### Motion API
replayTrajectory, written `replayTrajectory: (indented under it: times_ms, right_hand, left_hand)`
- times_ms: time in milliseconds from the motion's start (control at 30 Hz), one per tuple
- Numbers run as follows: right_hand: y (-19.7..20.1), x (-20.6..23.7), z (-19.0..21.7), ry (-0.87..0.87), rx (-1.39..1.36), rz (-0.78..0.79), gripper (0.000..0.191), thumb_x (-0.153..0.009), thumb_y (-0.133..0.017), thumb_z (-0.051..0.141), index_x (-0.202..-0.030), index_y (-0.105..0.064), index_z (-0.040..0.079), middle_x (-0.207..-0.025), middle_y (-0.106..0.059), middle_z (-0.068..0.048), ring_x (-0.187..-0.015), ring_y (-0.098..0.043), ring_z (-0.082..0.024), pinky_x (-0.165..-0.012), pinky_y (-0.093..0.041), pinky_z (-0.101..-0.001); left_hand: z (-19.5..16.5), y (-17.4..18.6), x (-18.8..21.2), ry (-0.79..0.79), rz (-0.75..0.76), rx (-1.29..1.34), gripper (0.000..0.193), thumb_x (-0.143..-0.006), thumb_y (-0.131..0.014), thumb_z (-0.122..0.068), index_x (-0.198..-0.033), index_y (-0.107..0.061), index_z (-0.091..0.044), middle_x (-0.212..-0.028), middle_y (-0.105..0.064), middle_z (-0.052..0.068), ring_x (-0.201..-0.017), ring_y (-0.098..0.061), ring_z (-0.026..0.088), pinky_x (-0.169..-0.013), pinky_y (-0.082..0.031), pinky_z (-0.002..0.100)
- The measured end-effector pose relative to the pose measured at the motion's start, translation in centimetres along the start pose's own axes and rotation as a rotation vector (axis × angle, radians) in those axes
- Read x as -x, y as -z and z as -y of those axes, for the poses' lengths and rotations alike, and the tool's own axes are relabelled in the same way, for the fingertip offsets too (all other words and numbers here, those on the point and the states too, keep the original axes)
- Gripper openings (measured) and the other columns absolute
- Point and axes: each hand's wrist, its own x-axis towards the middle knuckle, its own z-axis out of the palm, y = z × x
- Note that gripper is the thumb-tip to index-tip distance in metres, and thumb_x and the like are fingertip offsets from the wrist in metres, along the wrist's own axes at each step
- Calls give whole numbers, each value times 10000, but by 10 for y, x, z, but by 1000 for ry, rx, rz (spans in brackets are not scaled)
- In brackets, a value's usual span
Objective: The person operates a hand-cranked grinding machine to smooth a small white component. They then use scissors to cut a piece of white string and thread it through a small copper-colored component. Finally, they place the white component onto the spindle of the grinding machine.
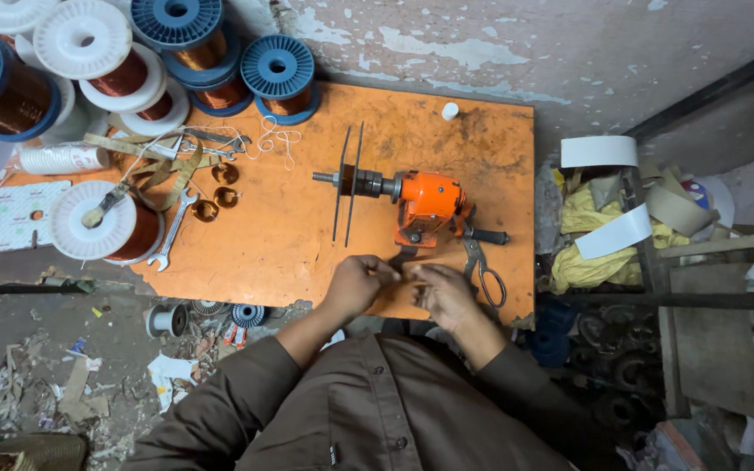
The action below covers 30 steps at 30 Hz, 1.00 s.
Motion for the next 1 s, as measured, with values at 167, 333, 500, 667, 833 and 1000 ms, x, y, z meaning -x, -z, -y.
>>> replayTrajectory:
  times_ms: [167,333,500,667,833,1000]
  right_hand:
    - [-10,2,-8,-64,293,8,185,-933,-655,168,-1041,-709,27,-838,-688,-70,-618,-605,-149,-534,-512,-315]
    - [-40,37,9,439,990,-391,294,-948,-682,263,-1022,-758,-12,-702,-694,-69,-559,-634,-151,-532,-489,-287]
    - [-102,67,25,756,582,27,329,-1008,-706,237,-1074,-717,-85,-828,-703,-75,-710,-638,-132,-645,-539,-286]
    - [-163,60,12,208,112,288,350,-955,-633,242,-1192,-676,-12,-1064,-738,-72,-965,-698,-138,-841,-573,-334]
    - [-174,53,-4,195,-241,374,174,-1000,-608,196,-1100,-662,64,-1050,-703,-58,-987,-666,-199,-925,-522,-396]
    - [-163,52,-10,231,-254,354,105,-1066,-609,150,-1064,-648,53,-950,-686,-80,-887,-647,-199,-815,-523,-400]
  left_hand:
    - [-14,-6,1,-382,75,-531,173,-708,-827,-226,-802,-807,-82,-830,-777,98,-877,-694,361,-735,-557,397]
    - [-59,27,47,-753,-187,-1151,264,-637,-742,-297,-833,-723,-120,-1083,-764,192,-927,-716,366,-772,-566,422]
    - [-105,75,119,-611,71,-731,177,-869,-778,-262,-913,-769,-91,-854,-710,104,-789,-689,315,-712,-537,449]
    - [-139,119,136,-785,-374,-484,133,-824,-806,-121,-931,-739,-81,-912,-685,79,-785,-653,267,-690,-520,392]
    - [-143,145,115,-816,-438,-520,303,-743,-740,-29,-1034,-761,-109,-1112,-633,123,-988,-596,324,-812,-506,402]
    - [-134,150,94,-794,-384,-517,440,-719,-668,47,-1087,-782,-165,-1191,-603,122,-1051,-574,323,-880,-503,411]
